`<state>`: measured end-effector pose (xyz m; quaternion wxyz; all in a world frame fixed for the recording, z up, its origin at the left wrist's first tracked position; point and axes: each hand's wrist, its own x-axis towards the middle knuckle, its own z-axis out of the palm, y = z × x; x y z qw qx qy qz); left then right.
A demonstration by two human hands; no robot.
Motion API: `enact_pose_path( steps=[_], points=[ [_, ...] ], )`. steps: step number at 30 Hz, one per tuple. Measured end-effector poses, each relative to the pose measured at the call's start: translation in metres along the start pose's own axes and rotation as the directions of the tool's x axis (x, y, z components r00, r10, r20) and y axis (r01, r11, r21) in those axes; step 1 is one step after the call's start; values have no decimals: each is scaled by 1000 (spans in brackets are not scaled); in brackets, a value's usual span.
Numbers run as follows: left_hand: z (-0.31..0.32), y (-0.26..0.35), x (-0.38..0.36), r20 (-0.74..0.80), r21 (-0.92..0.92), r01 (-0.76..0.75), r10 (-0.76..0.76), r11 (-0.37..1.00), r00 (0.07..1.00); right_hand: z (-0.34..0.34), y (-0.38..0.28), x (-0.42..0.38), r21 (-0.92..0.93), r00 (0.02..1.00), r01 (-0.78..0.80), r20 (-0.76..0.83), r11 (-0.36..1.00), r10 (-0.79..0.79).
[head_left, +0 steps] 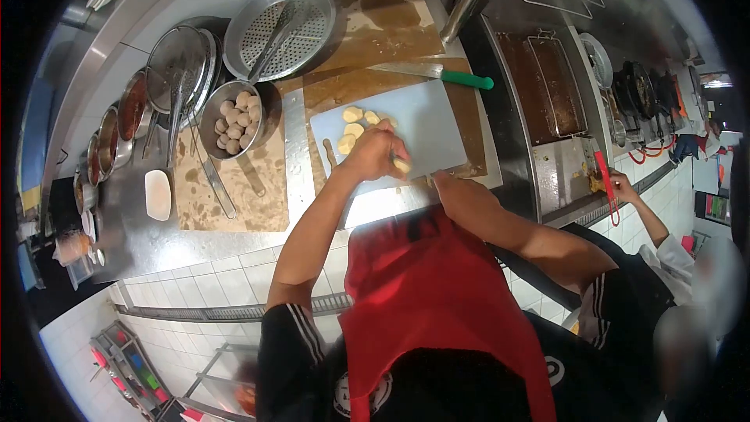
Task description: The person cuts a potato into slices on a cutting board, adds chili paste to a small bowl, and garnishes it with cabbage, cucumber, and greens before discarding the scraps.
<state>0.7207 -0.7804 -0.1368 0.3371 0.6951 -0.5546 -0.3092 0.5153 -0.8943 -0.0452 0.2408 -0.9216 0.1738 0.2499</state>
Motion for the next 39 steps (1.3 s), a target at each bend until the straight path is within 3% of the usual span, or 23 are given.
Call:
enact_pose_path(
  steps=[7, 17, 20, 22, 26, 30, 33, 39],
  points=[
    [-1, -8, 6, 18, 33, -90, 90, 995, 996, 21, 10, 11, 55, 996, 49, -71, 997, -45],
    [-12, 1, 11, 102, 48, -26, 21, 998, 995, 37, 9, 23, 111, 999, -33, -26, 993, 36],
    [-16, 5, 12, 112, 62, -57, 50, 996, 992, 34, 2, 28, 131, 997, -74, 5, 989, 74],
    [-14, 5, 12, 117, 71, -72, 64, 995, 991, 26, -5, 28, 150, 982, -165, 114, 975, 149],
    [-9, -1, 8, 93, 64, -70, 63, 996, 994, 42, 1, 36, 162, 981, -160, 139, 974, 138],
    [2, 3, 3, 24, 105, -198, 197, 974, 980, 52, 6, 36, 170, 990, -125, 78, 978, 113],
    [16, 3, 3, 57, 61, -251, 247, 966, 967, 57, 8, 35, 174, 994, -108, 38, 979, 103],
    [4, 2, 8, 121, 111, -251, 237, 962, 964, 80, 38, 11, 235, 996, -55, -58, 971, 70]
  ],
)
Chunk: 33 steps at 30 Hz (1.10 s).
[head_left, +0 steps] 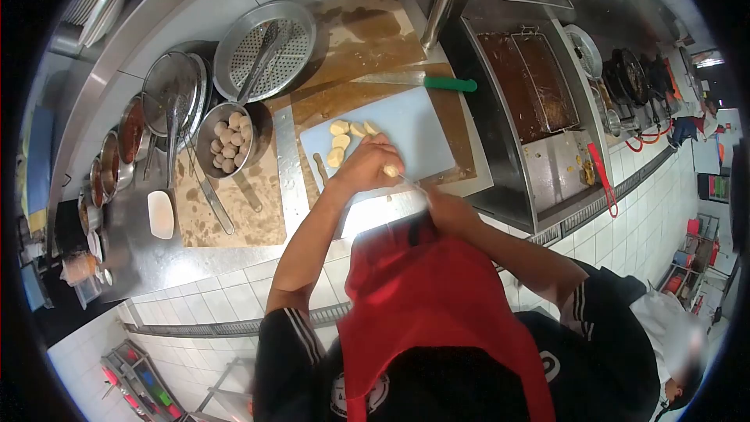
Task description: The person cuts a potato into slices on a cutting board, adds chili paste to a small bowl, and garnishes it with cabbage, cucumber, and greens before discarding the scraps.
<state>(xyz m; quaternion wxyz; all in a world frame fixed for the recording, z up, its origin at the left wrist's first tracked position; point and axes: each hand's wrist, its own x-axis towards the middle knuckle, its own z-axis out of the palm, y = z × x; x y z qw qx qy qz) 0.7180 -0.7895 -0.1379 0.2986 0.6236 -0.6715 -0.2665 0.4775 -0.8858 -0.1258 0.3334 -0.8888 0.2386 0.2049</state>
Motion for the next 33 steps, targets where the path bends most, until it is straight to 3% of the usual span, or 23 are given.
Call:
enact_pose_path(
  steps=[2, 3, 4, 7, 10, 12, 14, 15, 17, 19, 22, 24, 27, 31, 33],
  points=[
    [-4, -6, 5, -1, -29, -15, 15, 999, 1000, -5, 8, -15, -2, 1000, 30, -9, 1000, -30],
    [-6, -8, 7, 1, -68, -28, 29, 997, 1000, -18, 1, -27, -33, 998, -34, 61, 999, 36],
    [-10, -4, 10, -2, -58, -26, 26, 998, 1000, -26, -2, -33, -68, 987, -95, 125, 993, 103],
    [-23, 9, 19, -98, 45, -65, 69, 997, 993, -28, 9, -33, -46, 987, -83, 138, 996, 88],
    [-41, 8, 17, -472, 54, 102, -65, 993, 879, -23, 8, -25, -47, 998, 18, 56, 999, -15],
    [-58, -6, 5, -636, 251, 288, -67, 924, 769, -22, 0, -10, -12, 998, 29, 56, 999, -29],
    [-54, -43, -22, -565, 163, 466, -305, 870, 767, -18, -3, 0, 21, 998, 41, 54, 999, -42],
    [-57, -42, -26, -563, 166, 465, -303, 870, 769, -16, -4, 5, -11, 998, 58, -3, 998, -58],
    [-62, -43, -33, -399, -105, 619, -603, 778, 691, -16, -3, 14, -43, 995, 80, -64, 996, -82],
    [-64, -36, -34, -433, -105, 554, -540, 826, 722, -17, 2, 20, -72, 972, 86, -214, 994, -100],
    [-64, -25, -31, -461, 0, 582, -517, 813, 721, -23, 8, 28, -100, 954, 82, -279, 992, -107],
    [-63, -22, -32, -386, -134, 631, -627, 764, 677, -30, 7, 26, -86, 953, 69, -288, 994, -91],
    [-60, -19, -32, -403, -246, 539, -591, 805, 699, -34, 5, 23, -43, 944, 74, -318, 996, -84],
    [-65, 0, -33, -399, -312, 529, -614, 789, 681, -43, 4, 15, 31, 918, 155, -373, 988, -132],
    [-55, 15, -34, -381, -313, 338, -443, 888, 812, -51, 1, 5, 30, 915, 194, -366, 981, -170]
  ],
)
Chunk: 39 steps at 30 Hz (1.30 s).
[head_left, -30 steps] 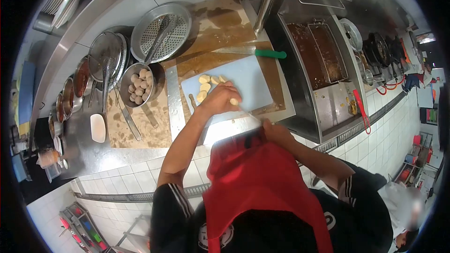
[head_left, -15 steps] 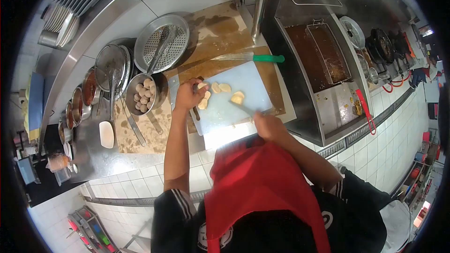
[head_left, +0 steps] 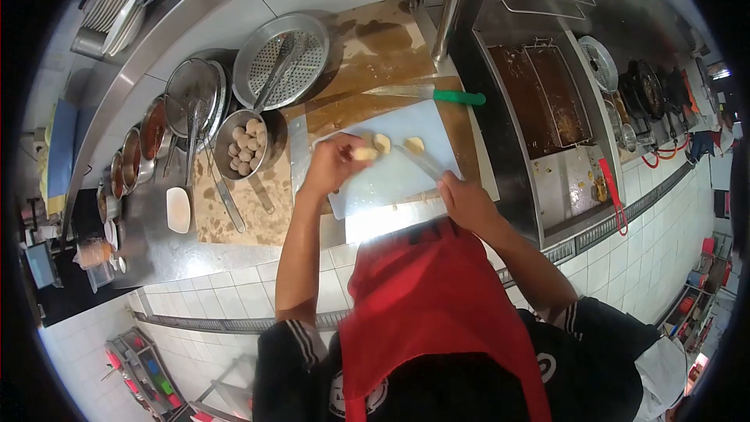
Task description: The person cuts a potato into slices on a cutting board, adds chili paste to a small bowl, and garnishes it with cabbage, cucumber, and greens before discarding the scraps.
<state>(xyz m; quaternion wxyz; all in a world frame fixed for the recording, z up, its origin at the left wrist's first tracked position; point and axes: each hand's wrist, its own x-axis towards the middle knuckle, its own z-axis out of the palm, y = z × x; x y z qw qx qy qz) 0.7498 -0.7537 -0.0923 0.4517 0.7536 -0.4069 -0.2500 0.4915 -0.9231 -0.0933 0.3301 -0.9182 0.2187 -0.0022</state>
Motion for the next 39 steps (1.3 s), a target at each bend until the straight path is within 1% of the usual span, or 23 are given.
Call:
enact_pose_path(
  steps=[1, 2, 3, 4, 5, 7, 8, 10, 14, 16, 20, 23, 25, 26, 29, 31, 35, 37, 39],
  points=[
    [6, -1, -3, 86, -19, 7, -5, 1000, 996, -6, -3, -1, 15, 999, 44, 0, 999, -44],
    [13, -3, -3, 83, -18, 11, -9, 1000, 997, -14, -8, -2, 16, 999, 47, 4, 999, -47],
    [21, -4, -3, 189, 119, -161, 137, 980, 972, -23, -11, -4, -61, 995, 93, 54, 994, -90],
    [26, -6, -8, 308, 230, -331, 254, 915, 917, -25, -13, -7, -136, 985, 145, 114, 980, -129],
    [27, -9, -8, 304, 229, -328, 253, 916, 919, -24, -13, -6, -137, 984, 147, 118, 980, -132],
    [27, -6, -7, 298, 335, -204, 102, 920, 949, -23, -15, -2, -240, 965, 184, 226, 953, -129],
    [28, -5, -5, 296, 332, -201, 101, 922, 950, -22, -17, 0, -242, 965, 185, 230, 953, -129],
    [26, -3, -3, 306, 396, -201, 77, 896, 949, -22, -30, 6, -293, 942, 155, 331, 944, -52],
    [24, 1, 0, 317, 431, -182, 41, 884, 948, -30, -53, 12, -292, 934, 140, 356, 946, -29],
    [23, 1, 2, 338, 424, -171, 20, 890, 941, -31, -60, 16, -318, 917, 145, 398, 937, -7],
    [23, 5, 0, 320, 432, -134, -13, 892, 947, -25, -62, 16, -270, 911, 141, 413, 952, -18],
    [22, 2, 1, 331, 429, -155, 4, 890, 944, -14, -64, 14, -235, 922, 129, 387, 963, -29],
    [19, 3, 3, 375, 434, -146, -31, 889, 926, -8, -64, 15, -222, 937, 125, 348, 967, -41],
    [18, 3, 4, 372, 429, -143, -30, 892, 928, -6, -63, 16, -227, 935, 126, 352, 966, -39],
    [19, -3, 4, 366, 403, -148, -10, 903, 931, -3, -61, 17, -212, 936, 108, 351, 971, -27],
    [19, -6, 6, 357, 382, -217, 73, 899, 931, -2, -59, 18, -192, 938, 119, 343, 974, -47],
    [18, -12, 10, 376, 375, -237, 86, 896, 923, 5, -59, 20, -205, 933, 103, 358, 973, -23],
    [17, -13, 12, 411, 361, -251, 89, 898, 907, 10, -59, 20, -223, 937, 87, 350, 971, -4],
    [17, -15, 13, 422, 346, -238, 76, 907, 903, 14, -59, 20, -211, 936, 70, 351, 975, 9]
  ],
)
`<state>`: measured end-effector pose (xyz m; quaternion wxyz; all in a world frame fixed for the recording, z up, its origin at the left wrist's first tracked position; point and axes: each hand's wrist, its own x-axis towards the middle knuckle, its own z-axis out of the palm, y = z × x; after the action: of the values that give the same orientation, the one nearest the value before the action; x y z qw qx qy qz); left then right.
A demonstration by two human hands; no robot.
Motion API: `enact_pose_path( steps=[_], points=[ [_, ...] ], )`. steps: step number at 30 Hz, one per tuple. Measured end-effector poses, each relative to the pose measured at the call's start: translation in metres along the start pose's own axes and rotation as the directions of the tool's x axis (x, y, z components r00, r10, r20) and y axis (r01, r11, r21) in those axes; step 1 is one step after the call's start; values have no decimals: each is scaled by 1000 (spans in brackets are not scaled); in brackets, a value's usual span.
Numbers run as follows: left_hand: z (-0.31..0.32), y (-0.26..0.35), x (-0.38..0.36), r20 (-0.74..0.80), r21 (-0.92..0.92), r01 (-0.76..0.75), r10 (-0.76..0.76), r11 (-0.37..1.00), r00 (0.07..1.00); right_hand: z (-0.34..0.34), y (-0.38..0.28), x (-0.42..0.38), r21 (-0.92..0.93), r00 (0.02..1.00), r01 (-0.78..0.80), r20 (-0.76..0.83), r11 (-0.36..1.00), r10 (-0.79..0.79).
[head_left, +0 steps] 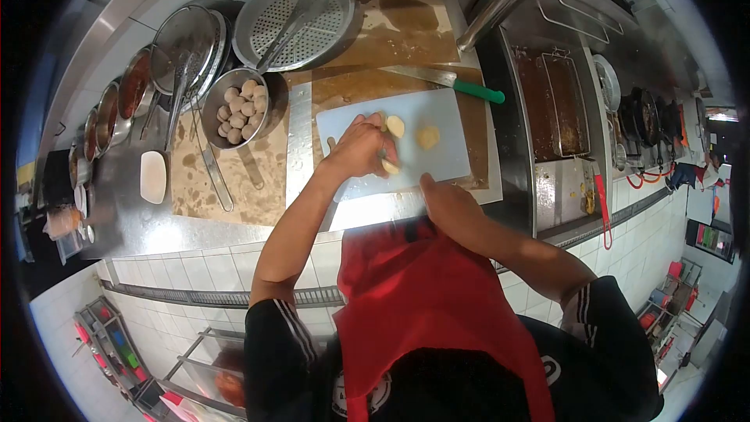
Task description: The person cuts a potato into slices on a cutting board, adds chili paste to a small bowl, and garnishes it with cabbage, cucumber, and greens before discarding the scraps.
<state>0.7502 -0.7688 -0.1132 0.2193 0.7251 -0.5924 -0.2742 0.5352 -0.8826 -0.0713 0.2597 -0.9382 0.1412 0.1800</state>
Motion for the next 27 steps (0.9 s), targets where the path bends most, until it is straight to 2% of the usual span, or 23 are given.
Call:
enact_pose_path(
  steps=[7, 12, 20, 23, 27],
  points=[
    [-3, -1, 2, 11, -17, -4, 4, 1000, 1000, 1, -3, 6, 10, 995, -61, 83, 998, 59],
    [-7, 2, 2, 13, -44, 2, -1, 999, 1000, 9, 1, 11, 16, 995, -68, 80, 998, 66],
    [1, -11, 3, -21, -57, -80, 79, 995, 997, 22, 5, 20, 48, 995, -71, 77, 996, 68],
    [-2, -7, 2, 12, -84, -8, 9, 996, 1000, 28, 7, 23, 48, 993, -75, 92, 996, 70],
    [0, -10, 2, 0, -71, -69, 69, 995, 998, 29, 5, 25, 42, 997, -58, 44, 997, 56]
  ],
)
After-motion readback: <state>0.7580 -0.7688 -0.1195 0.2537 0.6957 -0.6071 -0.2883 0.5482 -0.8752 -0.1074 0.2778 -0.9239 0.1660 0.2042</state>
